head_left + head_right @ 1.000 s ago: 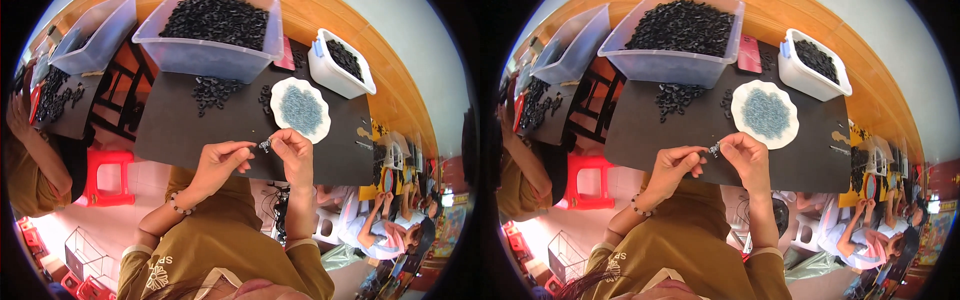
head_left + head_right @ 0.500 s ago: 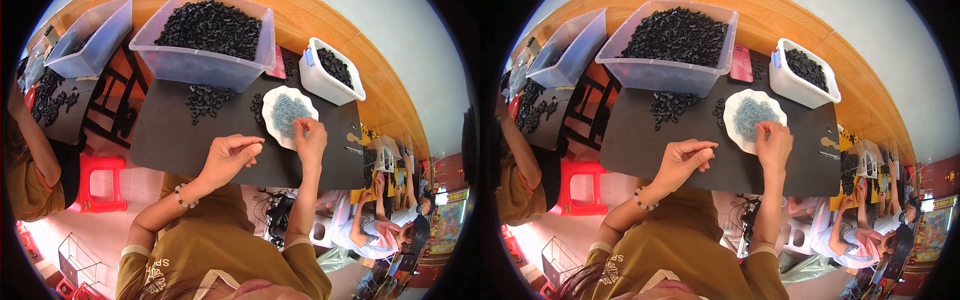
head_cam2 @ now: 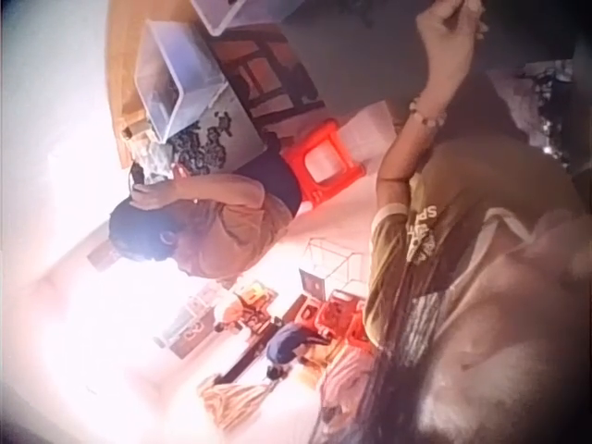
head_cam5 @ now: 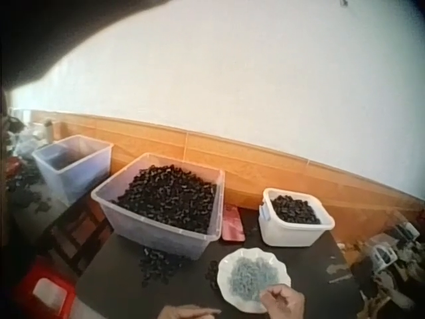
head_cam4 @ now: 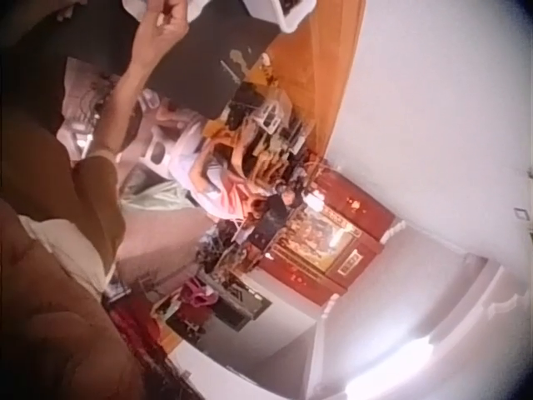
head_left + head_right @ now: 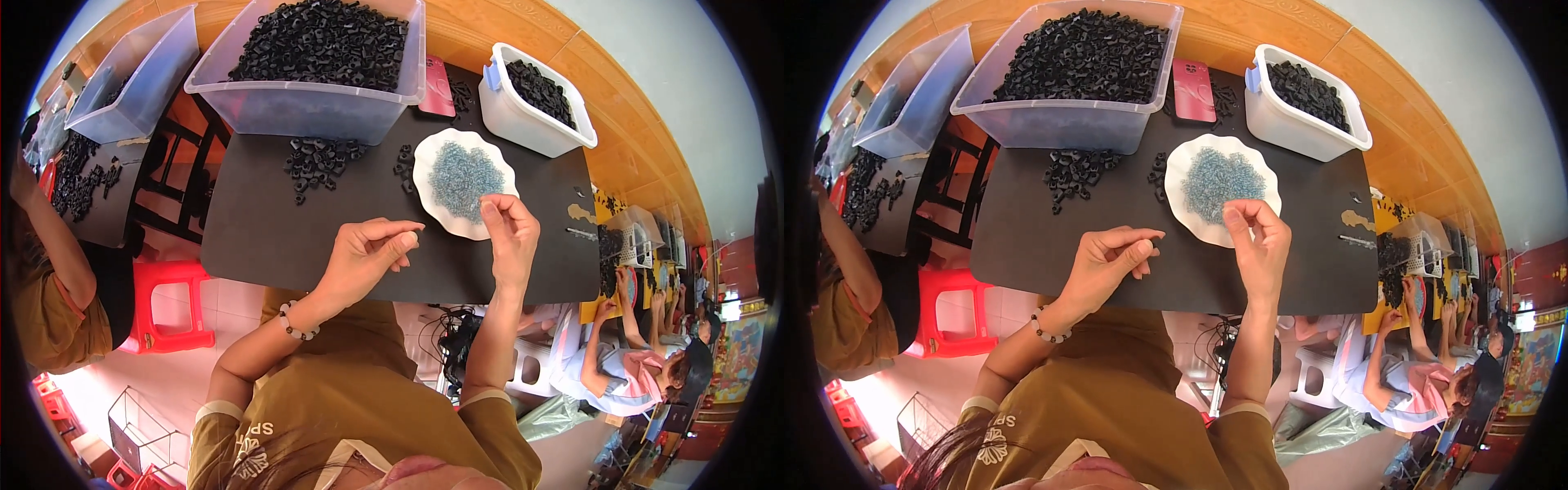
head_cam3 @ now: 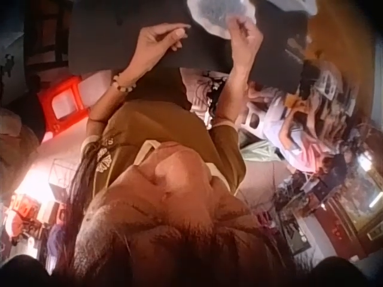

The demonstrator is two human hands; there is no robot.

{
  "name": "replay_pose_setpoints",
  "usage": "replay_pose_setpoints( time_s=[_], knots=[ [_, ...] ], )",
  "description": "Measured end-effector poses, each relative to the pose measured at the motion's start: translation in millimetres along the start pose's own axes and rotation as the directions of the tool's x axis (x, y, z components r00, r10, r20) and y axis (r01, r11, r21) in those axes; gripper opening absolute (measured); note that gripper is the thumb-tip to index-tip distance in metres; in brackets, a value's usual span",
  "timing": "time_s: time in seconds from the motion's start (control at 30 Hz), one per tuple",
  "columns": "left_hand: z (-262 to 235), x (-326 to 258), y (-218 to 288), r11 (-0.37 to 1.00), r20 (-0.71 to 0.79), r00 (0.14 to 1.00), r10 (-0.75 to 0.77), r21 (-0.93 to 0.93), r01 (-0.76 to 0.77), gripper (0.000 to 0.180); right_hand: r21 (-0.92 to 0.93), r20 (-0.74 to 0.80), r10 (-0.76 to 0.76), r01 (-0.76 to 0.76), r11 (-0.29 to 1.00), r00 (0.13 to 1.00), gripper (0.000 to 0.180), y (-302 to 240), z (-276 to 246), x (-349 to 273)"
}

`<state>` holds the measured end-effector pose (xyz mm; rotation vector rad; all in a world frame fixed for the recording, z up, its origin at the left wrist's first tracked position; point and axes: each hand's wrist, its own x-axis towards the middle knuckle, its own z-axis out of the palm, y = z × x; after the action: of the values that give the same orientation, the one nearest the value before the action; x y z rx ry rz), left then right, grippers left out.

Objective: The person assembles plastic components by picking up springs from a dish and inserting them into plastic clips from the table by hand.

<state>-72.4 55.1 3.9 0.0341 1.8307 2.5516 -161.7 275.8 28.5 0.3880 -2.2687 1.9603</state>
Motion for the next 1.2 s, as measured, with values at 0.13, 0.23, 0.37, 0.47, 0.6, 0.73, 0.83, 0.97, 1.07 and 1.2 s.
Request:
replay_pose_setpoints(
  time_s=[0.13, 0.23, 0.37, 0.47, 0.6, 0.73, 0.83, 0.97, 1.07, 1.2],
  knots=[
    [4, -4, 3, 1.0, 0.033, 0.999, 0.012, -0.013, -0.012, 0.025, 0.086, 0.08, -0.03, 0.023, 0.996, 0.996, 0.013, -19, 16, -17],
    [8, 0, 7, 1.0, 0.042, 0.999, 0.001, -0.02, 0.0, 0.026, -0.018, 0.023, -0.199, 0.2, 0.98, 0.98, 0.013, -19, 21, -17],
    [21, 20, 25, 0.823, 0.046, 0.944, 0.326, 0.477, -0.307, 0.027, 0.048, -0.036, -0.106, 0.107, 0.993, 0.994, 0.013, -21, 16, -7],
    [30, 34, 28, 0.654, 0.161, 0.868, 0.469, 0.597, -0.465, 0.028, 0.033, -0.054, -0.136, 0.138, 0.99, 0.989, 0.014, -20, 11, -6],
    [43, 50, 30, 0.62, 0.195, 0.86, 0.471, 0.62, -0.48, 0.022, -0.02, -0.071, -0.17, 0.169, 0.985, 0.983, 0.017, -13, 9, -5],
    [52, 56, 35, 0.697, 0.172, 0.896, 0.409, 0.575, -0.428, 0.016, -0.049, -0.096, -0.191, 0.187, 0.981, 0.977, 0.018, -10, 4, -8],
    [56, 58, 32, 0.73, 0.17, 0.902, 0.397, 0.538, -0.422, 0.014, -0.068, -0.054, -0.2, 0.196, 0.978, 0.978, 0.015, -9, -1, -11],
    [55, 65, 23, 0.817, 0.164, 0.94, 0.299, 0.464, -0.341, 0.016, 0.067, -0.047, -0.155, 0.158, 0.985, 0.987, 0.013, -7, -3, -11],
    [52, 69, 15, 0.921, 0.165, 0.973, 0.16, 0.329, -0.207, 0.019, 0.135, -0.029, -0.135, 0.137, 0.981, 0.99, 0.014, -5, -7, -12],
    [48, 74, 13, 0.994, 0.181, 0.983, -0.023, 0.112, 0.003, 0.022, 0.194, -0.073, -0.135, 0.147, 0.97, 0.988, 0.015, 8, -13, -7]
  ],
)
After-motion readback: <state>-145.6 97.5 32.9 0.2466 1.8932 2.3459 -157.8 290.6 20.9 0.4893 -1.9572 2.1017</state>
